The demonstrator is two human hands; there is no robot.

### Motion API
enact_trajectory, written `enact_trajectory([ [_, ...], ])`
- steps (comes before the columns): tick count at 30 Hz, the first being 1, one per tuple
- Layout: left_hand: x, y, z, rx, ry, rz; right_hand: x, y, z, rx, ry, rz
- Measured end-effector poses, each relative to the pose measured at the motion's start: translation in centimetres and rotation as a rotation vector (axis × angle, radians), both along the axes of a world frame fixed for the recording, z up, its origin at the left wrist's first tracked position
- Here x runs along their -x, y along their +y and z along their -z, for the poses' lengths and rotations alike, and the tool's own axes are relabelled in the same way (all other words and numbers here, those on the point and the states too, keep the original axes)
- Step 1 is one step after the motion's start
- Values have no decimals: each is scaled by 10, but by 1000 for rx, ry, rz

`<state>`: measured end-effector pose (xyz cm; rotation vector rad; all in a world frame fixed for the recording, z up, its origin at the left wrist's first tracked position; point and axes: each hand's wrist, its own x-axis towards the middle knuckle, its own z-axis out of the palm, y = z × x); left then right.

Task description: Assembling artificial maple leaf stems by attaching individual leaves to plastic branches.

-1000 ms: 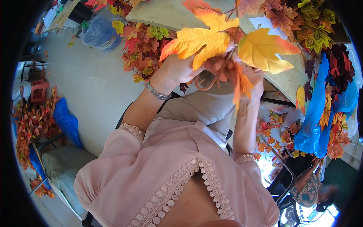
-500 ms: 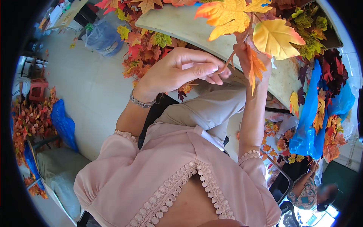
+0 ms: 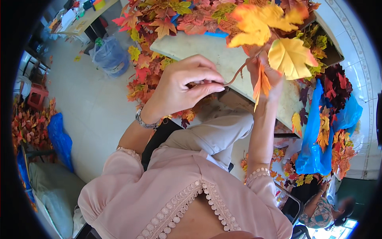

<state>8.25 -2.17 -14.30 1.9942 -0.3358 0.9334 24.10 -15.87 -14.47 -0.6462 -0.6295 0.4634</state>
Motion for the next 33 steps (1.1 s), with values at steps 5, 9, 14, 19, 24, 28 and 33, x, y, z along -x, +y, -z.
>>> enact_trajectory([
  [5,8,17,-8,-94,-107,-137,11,14,-11,-152,-185,-178],
  [9,0,60,-17,-260,-241,-332,19,42,-27,73,-35,11],
  [14,-10,100,-35,293,-92,-225,13,98,-37,-34,-276,127],
  [19,2,72,-48,601,160,380,26,102,-85,110,-247,-13],
  [24,32,17,-47,973,415,1067,44,64,-88,383,-512,-537],
  [28,35,-18,-16,995,515,1322,50,50,-38,438,-545,-696],
  [33,15,-52,35,1321,493,977,23,14,32,567,-153,-726],
])
